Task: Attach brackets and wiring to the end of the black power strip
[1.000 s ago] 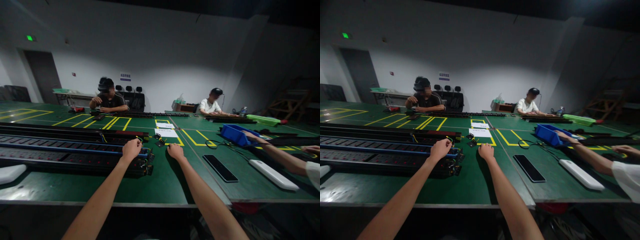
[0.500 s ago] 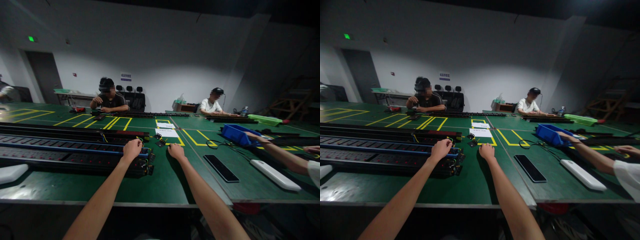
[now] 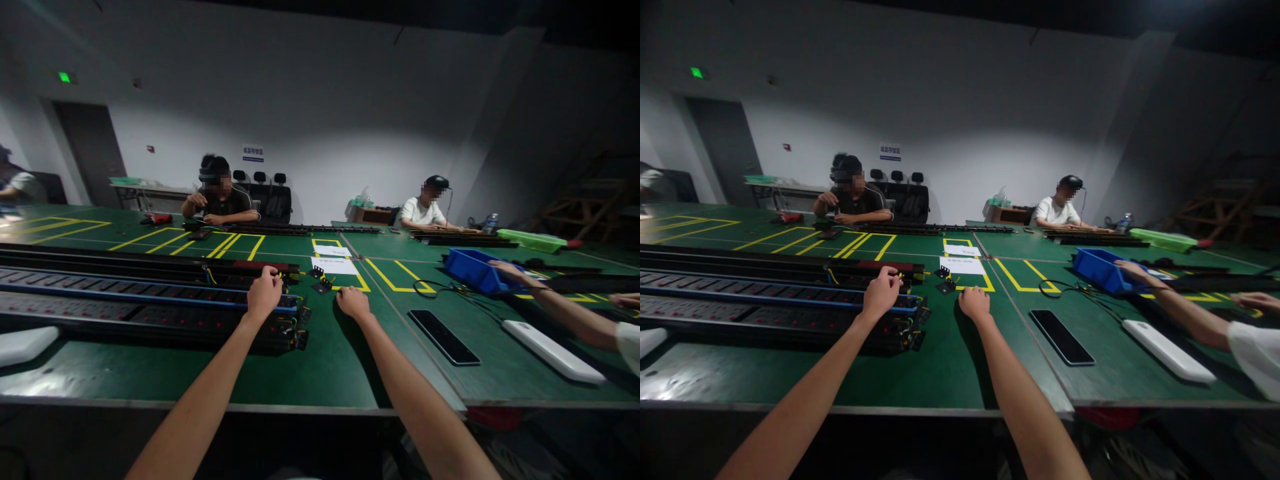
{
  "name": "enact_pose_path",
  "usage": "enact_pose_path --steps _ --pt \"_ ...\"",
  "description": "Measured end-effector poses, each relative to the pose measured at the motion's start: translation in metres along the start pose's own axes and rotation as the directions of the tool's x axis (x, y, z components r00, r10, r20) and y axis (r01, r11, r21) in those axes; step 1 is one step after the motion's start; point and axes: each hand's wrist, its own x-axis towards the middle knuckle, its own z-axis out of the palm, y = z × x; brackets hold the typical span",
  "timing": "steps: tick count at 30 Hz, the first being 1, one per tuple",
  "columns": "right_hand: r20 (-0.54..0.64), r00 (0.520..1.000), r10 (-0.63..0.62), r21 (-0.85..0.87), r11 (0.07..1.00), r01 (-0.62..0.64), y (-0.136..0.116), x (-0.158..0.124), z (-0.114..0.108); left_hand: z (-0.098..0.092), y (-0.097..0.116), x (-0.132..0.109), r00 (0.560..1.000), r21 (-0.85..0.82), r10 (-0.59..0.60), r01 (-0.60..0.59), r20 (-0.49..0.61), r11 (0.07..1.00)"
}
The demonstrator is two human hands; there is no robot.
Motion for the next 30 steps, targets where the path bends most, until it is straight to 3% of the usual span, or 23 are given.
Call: enact_pose_path --steps 6,10,17,30 --pt "-0.001 1.000 -0.006 0.002 1.000 0.006 0.0002 -0.0005 -0.0007 -0.0027 0.0000 0.0003 1.000 -0.097 0.030 -0.030 0.003 0.995" --pt "0.004 1.000 -0.006 0.007 1.000 0.006 0.0004 -0.0006 -0.0014 -0.0030 -0.0003 0.0005 0.998 -0.088 0.058 -0.058 -0.005 0.994" --pt "-0.004 1.000 -0.008 0.000 1.000 0.008 0.0000 -0.0010 -0.0019 -0.0004 -0.0007 0.0008 0.998 -0.015 0.006 -0.007 -0.064 1.000" --pt "-0.015 1.000 -0.009 -0.009 1.000 0.009 -0.0008 -0.0033 -0.0029 0.0031 -0.0017 0.0021 0.994 -0.080 0.034 -0.043 -0.102 0.996"
